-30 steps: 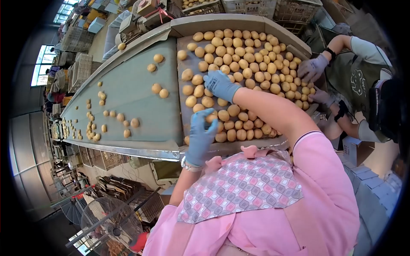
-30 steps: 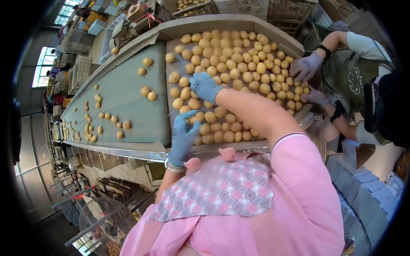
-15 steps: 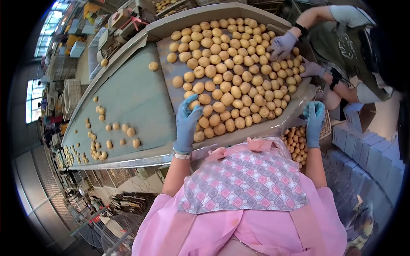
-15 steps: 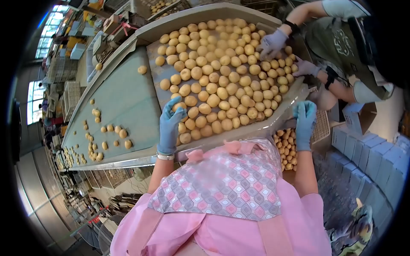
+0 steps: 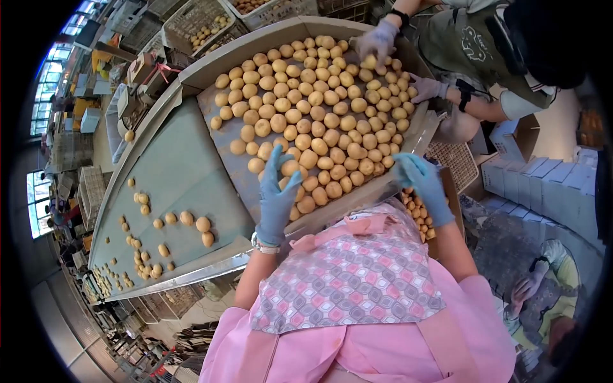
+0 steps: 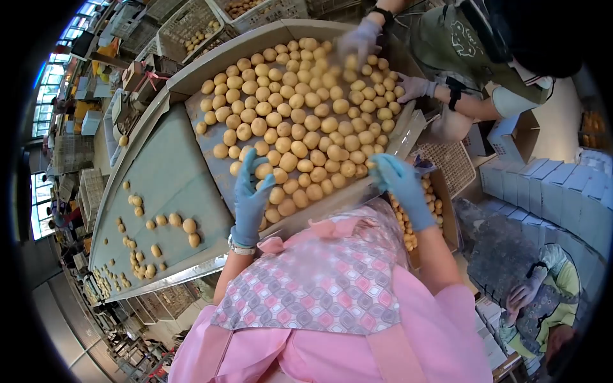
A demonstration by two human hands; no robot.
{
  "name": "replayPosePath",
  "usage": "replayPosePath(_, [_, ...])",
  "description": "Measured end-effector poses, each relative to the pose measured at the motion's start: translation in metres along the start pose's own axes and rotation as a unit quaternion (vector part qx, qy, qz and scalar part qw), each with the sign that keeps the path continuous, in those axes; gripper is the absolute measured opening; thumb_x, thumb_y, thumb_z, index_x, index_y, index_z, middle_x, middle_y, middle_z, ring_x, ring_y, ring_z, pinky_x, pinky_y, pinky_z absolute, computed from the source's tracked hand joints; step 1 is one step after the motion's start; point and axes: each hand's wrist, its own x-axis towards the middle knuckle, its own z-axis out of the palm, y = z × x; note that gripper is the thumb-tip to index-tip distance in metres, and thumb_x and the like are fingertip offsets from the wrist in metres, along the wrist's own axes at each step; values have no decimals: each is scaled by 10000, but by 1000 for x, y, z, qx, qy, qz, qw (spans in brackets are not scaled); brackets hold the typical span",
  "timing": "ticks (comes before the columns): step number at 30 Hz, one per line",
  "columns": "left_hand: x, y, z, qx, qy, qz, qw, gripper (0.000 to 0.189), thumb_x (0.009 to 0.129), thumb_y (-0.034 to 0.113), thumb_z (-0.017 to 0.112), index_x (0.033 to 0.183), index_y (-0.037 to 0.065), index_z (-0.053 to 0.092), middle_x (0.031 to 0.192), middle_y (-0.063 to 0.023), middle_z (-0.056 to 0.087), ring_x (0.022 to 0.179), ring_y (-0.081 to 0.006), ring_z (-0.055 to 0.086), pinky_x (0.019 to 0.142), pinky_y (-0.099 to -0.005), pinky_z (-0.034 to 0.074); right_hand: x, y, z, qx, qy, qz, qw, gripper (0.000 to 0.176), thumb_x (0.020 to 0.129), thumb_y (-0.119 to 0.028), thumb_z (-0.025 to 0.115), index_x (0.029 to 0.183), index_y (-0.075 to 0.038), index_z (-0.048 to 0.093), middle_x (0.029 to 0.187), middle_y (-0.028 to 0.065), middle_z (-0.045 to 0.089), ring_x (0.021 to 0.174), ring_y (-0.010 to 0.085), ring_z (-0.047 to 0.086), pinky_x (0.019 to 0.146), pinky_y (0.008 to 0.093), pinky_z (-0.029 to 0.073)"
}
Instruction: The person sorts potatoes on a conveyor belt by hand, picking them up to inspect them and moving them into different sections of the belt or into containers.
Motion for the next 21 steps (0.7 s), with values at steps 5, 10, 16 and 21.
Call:
replayPosePath(5, [-30, 31, 26, 227, -27, 147, 962, 731, 931, 154, 789, 1601, 66, 512, 1446, -195, 635, 1338, -380, 595, 1137, -486, 464, 44, -74, 129, 469, -380, 97, 791, 410, 1156, -263, 543, 1534, -106, 559, 1461, 48, 594, 1245, 183, 655, 1015, 330, 580])
replayPosePath(10, [-61, 37, -38, 337, 138, 156, 918, 585, 933, 123, 750, 1494, 38, 606, 1499, -216, 591, 1454, -448, 491, 1218, -545, 374, 70, -16, 151, 126, -370, -64, 918, 283, 1013, -138, 720, 1284, -58, 723, 1233, 126, 734, 1048, 227, 734, 916, 336, 611])
replayPosePath(16, [-121, 1, -78, 436, 254, 72, 861, 459, 960, 71, 704, 1412, 10, 659, 1434, -198, 643, 1412, -432, 543, 1172, -555, 427, 252, -131, 123, 539, -193, -1, 820, 288, 1139, -222, 564, 1349, -32, 621, 1269, 96, 696, 1082, 193, 692, 888, 319, 594])
replayPosePath(21, [-127, 8, -84, 399, 279, 63, 871, 404, 977, 38, 669, 1379, 1, 677, 1397, -194, 672, 1381, -435, 577, 1162, -544, 443, 181, -186, 157, 116, -246, -203, 941, 459, 1085, -273, 626, 1519, -127, 582, 1474, 70, 633, 1311, 244, 636, 1070, 394, 563])
